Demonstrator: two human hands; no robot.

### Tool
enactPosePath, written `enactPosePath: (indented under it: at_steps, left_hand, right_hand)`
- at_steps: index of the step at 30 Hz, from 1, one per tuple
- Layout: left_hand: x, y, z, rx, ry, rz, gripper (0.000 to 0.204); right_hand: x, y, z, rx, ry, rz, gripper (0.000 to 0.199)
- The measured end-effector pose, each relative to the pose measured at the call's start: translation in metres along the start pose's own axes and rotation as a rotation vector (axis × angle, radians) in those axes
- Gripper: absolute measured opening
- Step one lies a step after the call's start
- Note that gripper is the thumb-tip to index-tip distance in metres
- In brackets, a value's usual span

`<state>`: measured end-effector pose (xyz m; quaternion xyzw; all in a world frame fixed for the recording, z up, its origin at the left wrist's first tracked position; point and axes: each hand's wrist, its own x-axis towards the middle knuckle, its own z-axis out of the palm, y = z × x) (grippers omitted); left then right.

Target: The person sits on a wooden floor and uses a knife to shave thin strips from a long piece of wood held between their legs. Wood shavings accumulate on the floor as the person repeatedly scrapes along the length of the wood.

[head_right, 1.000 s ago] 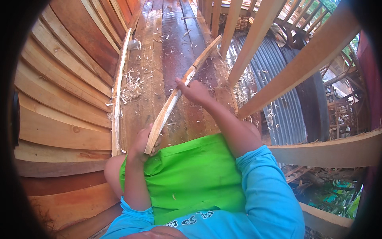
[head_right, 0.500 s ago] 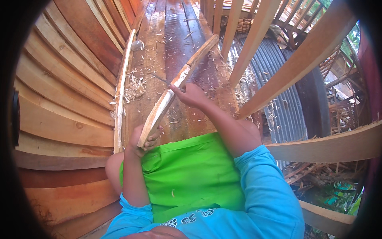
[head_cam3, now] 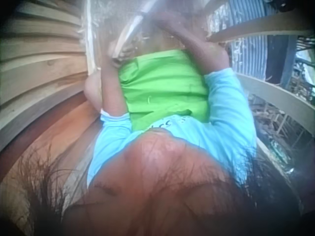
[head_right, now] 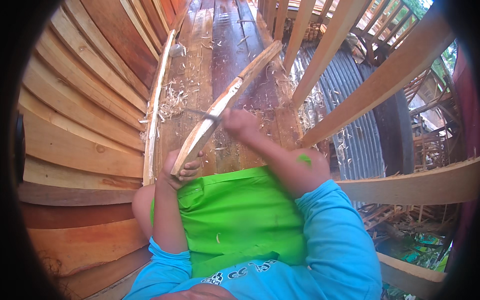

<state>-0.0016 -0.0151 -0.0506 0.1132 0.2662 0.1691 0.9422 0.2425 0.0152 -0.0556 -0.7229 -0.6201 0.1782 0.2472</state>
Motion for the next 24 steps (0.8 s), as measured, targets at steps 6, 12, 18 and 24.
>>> enactPosePath:
  at_steps: [6, 12, 18, 24]
  left_hand:
    - [-0.005, 0.000, 0.001, -0.007, 0.016, 0.006, 0.035]
    - [0.001, -0.003, 0.002, -0.096, 0.006, -0.037, 0.036]
    - [-0.001, -0.004, 0.001, 0.106, 0.083, 0.033, 0.036]
    - [0.004, 0.002, -0.001, 0.111, 0.043, 0.015, 0.041]
  right_hand:
    - [-0.018, -0.022, -0.002, -0.103, -0.091, -0.032, 0.054]
    - [0.003, 0.009, -0.007, -0.078, 0.105, -0.023, 0.053]
    - [0.004, -0.001, -0.013, -0.106, -0.030, -0.034, 0.053]
    - [0.007, -0.005, 0.002, -0.102, -0.038, 0.077, 0.053]
